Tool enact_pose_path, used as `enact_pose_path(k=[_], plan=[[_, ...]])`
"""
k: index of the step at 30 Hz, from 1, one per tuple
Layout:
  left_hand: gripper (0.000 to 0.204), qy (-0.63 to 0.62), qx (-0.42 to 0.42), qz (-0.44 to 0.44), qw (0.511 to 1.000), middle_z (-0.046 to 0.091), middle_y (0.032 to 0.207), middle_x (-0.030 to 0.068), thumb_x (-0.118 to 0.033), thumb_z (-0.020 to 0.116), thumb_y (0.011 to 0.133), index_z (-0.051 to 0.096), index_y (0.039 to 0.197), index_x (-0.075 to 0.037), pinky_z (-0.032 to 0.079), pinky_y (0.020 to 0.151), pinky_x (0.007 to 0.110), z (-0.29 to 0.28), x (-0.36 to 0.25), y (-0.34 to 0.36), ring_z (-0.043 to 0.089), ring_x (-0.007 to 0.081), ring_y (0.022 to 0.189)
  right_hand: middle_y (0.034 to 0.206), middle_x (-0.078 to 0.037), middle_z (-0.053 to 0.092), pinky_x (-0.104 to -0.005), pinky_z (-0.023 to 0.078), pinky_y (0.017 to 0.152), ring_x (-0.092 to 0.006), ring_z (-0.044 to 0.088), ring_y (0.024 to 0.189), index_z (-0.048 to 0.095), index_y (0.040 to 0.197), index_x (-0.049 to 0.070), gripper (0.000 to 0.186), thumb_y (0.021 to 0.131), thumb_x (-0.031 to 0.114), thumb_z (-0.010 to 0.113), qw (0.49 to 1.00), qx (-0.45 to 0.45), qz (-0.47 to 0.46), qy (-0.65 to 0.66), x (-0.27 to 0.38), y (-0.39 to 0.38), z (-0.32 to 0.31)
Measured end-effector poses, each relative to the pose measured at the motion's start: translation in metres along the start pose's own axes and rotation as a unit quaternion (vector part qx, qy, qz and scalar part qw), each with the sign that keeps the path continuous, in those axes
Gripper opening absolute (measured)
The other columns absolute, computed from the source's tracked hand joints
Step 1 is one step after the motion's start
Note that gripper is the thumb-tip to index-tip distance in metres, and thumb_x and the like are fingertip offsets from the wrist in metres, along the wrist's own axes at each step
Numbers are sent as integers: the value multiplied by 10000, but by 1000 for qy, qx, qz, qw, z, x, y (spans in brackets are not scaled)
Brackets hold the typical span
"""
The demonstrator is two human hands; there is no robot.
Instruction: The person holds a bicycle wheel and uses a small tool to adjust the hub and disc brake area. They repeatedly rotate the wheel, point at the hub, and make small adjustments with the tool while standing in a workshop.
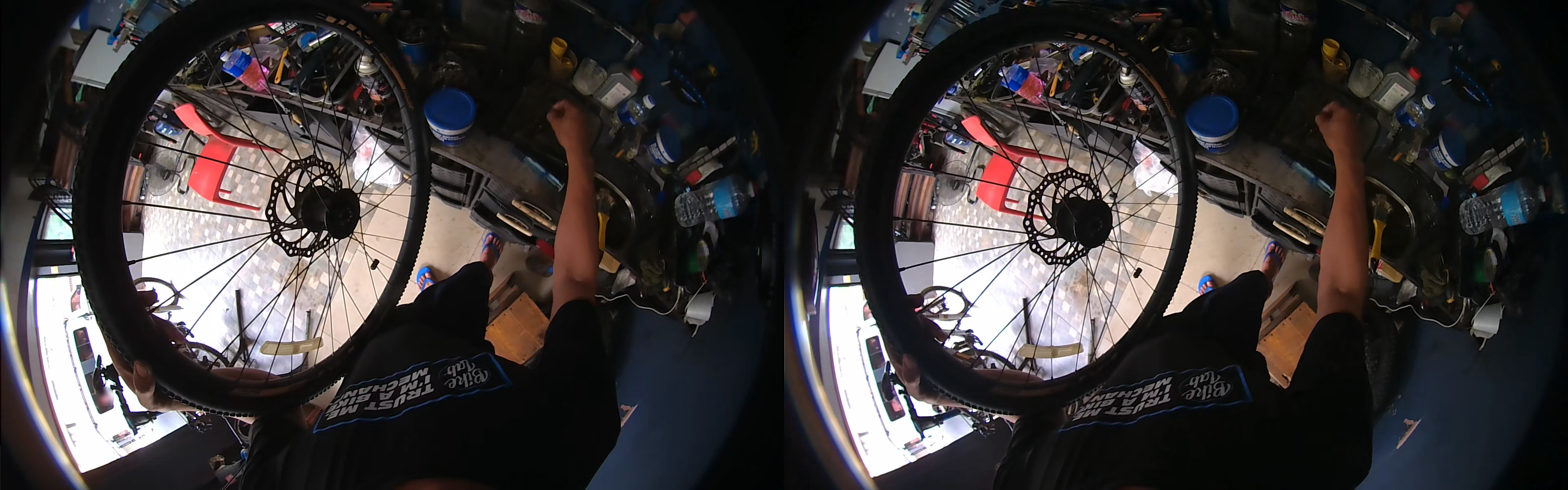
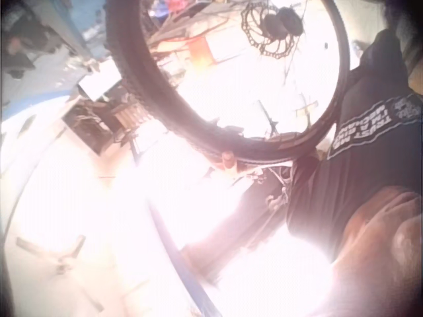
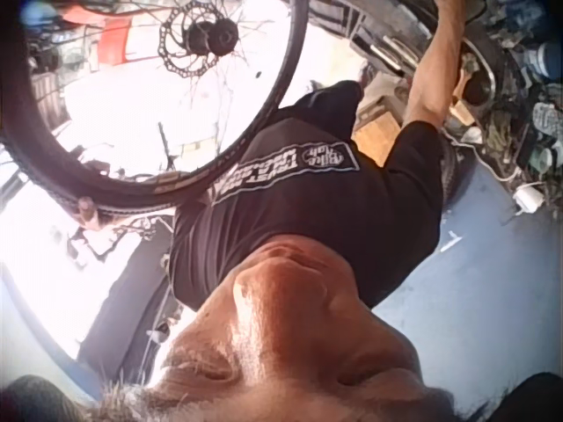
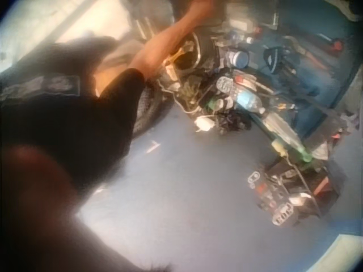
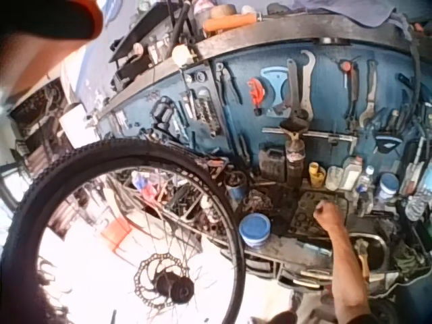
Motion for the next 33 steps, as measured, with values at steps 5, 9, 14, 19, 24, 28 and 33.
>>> enact_pose_path(k=[5, 9, 14, 19, 24, 28, 33], plan=[[992, 57, 19, -25, 998, 634, 919, 174, -576, 675, 756, 425, 1388, 147, 476, 573, 275, -20, 8, -10, 608, 174, 670, 868, -29, 691, -266, 496, 660, -108, 616, 714, 724, 1003, 107, 122, 897, 164, 743, 949, -65, -30, 307, 167, -67, -63], [943, 40, 32, -10, 999, 640, 897, 159, -548, 671, 761, 437, 1368, 133, 470, 591, 281, -19, 14, -1, 612, 178, 693, 861, -18, 658, -247, 486, 601, -109, 599, 659, 711, 960, 100, 112, 874, 130, 777, 894, 10, -179, 411, 273, -138, -63], [865, 5, 29, 13, 999, 647, 933, 160, -503, 675, 769, 448, 1335, 111, 477, 622, 293, -17, 9, 2, 628, 188, 734, 909, -38, 672, -296, 564, 640, -181, 702, 776, 696, 962, 89, 183, 825, 85, 817, 834, 14, -303, 461, 338, -200, -28], [788, -10, 27, 19, 999, 654, 968, 161, -457, 679, 778, 460, 1302, 89, 485, 653, 305, -17, 9, 3, 644, 199, 774, 909, -33, 683, -309, 583, 619, -201, 701, 751, 674, 962, 111, 218, 810, 112, 830, 823, -27, -329, 462, 350, -214, -13], [979, -5, 61, -7, 998, 647, 964, 216, -433, 720, 736, 341, 1429, 145, 484, 627, 289, -36, 21, 3, 635, 211, 760, 906, -19, 691, -302, 576, 642, -186, 685, 785, 685, 954, 116, 228, 791, 125, 845, 818, -62, -370, 436, 354, -218, -15], [979, 5, 79, -40, 996, 651, 872, 201, -419, 739, 707, 354, 1420, 132, 480, 595, 291, -39, 21, 5, 633, 212, 738, 904, -25, 699, -296, 553, 631, -176, 679, 770, 693, 963, 102, 278, 751, 95, 873, 814, -81, -394, 420, 356, -220, -15], [952, -22, -26, 14, 999, 633, 934, 222, -460, 704, 764, 377, 1394, 175, 460, 628, 293, -14, 10, -10, 614, 214, 740, 896, -12, 687, -299, 566, 648, -183, 676, 782, 689, 940, 117, 243, 766, 142, 857, 813, -60, -399, 420, 357, -217, -12]])
Point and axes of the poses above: each hand's wrist, its own y-axis towards the middle knuckle, its own z-axis out of the palm, x = y × z, the point moved 7 cm from there along y, towards the middle knuckle
